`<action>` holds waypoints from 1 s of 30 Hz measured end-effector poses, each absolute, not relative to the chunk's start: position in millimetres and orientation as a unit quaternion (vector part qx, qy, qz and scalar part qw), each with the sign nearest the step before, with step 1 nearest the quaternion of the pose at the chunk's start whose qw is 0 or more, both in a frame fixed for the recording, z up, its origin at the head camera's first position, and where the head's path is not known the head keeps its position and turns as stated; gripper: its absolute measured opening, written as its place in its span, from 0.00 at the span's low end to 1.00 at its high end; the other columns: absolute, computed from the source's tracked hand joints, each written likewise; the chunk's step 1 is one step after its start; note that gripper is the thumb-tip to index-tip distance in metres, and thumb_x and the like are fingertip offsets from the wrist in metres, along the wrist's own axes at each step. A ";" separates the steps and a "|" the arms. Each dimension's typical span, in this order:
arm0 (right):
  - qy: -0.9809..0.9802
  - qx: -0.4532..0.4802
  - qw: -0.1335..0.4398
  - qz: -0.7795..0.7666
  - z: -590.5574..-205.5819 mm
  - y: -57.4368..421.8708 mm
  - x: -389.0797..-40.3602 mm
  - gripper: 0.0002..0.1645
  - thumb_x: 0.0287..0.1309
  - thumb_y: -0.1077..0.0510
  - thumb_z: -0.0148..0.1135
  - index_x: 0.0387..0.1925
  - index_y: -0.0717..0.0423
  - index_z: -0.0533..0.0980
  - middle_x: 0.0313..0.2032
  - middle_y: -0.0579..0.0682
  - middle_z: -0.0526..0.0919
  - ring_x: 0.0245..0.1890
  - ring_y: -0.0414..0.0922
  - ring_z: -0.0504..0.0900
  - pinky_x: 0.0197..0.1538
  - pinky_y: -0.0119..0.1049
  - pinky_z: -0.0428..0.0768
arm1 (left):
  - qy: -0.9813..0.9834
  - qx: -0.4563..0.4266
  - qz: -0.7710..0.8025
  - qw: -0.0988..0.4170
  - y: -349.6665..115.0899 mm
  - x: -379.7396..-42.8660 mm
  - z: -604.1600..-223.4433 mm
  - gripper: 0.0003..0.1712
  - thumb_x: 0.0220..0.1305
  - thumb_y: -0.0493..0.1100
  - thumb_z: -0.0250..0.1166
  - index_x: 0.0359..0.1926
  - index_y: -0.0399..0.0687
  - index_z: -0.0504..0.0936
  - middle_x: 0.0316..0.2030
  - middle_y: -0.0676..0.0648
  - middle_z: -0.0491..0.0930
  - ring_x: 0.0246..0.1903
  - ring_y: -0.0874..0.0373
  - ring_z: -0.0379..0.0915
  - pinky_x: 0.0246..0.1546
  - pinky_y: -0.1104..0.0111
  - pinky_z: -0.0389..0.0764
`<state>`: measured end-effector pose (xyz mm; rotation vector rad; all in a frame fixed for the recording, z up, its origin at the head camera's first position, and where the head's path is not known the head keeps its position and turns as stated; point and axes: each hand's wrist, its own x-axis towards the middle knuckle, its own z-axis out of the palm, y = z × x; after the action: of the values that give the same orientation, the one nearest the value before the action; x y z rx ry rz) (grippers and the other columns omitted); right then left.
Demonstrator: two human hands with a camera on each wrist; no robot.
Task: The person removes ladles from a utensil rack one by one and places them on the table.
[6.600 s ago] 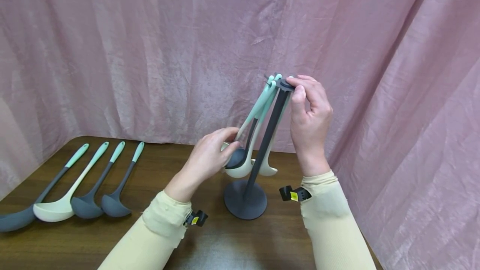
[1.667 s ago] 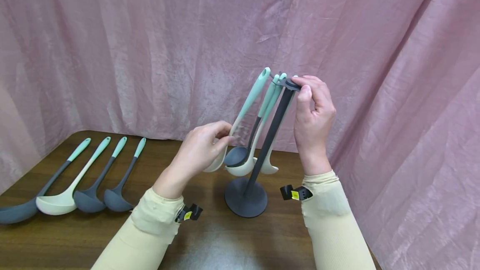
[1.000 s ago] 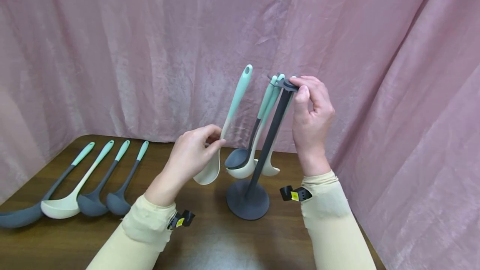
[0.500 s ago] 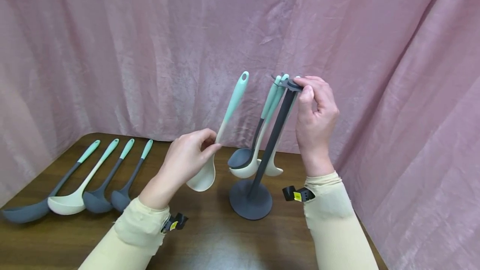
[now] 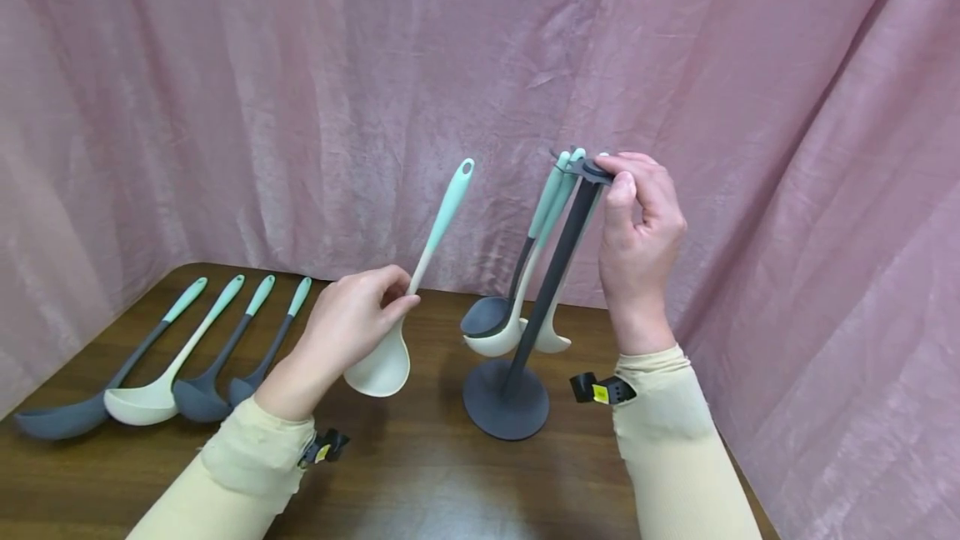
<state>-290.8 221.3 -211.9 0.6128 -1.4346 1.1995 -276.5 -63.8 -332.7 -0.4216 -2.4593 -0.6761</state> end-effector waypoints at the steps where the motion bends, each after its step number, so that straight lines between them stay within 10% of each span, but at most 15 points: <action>1: -0.607 0.260 0.554 0.507 -212.1 221.3 -291.2 0.21 0.74 0.61 0.54 0.47 0.72 0.88 0.45 0.59 0.90 0.55 0.48 0.85 0.62 0.35 0.78 | -0.916 -0.156 -0.248 0.273 -65.1 -277.0 -334.0 0.08 0.70 0.46 0.80 0.41 0.52 0.88 0.32 0.58 0.87 0.29 0.57 0.83 0.29 0.59 0.80; 30: -0.606 0.260 0.548 0.515 -213.2 214.5 -294.2 0.20 0.74 0.61 0.54 0.47 0.72 0.88 0.46 0.60 0.90 0.55 0.48 0.85 0.63 0.35 0.78 | -0.953 -0.108 -0.212 0.189 -121.1 -287.8 -361.4 0.12 0.69 0.44 0.79 0.33 0.51 0.83 0.23 0.57 0.80 0.21 0.57 0.73 0.24 0.60 0.74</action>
<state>-294.2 214.5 -213.2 0.6154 -1.4361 1.2202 -287.8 -121.1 -361.4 -0.3036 -2.6786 -0.5947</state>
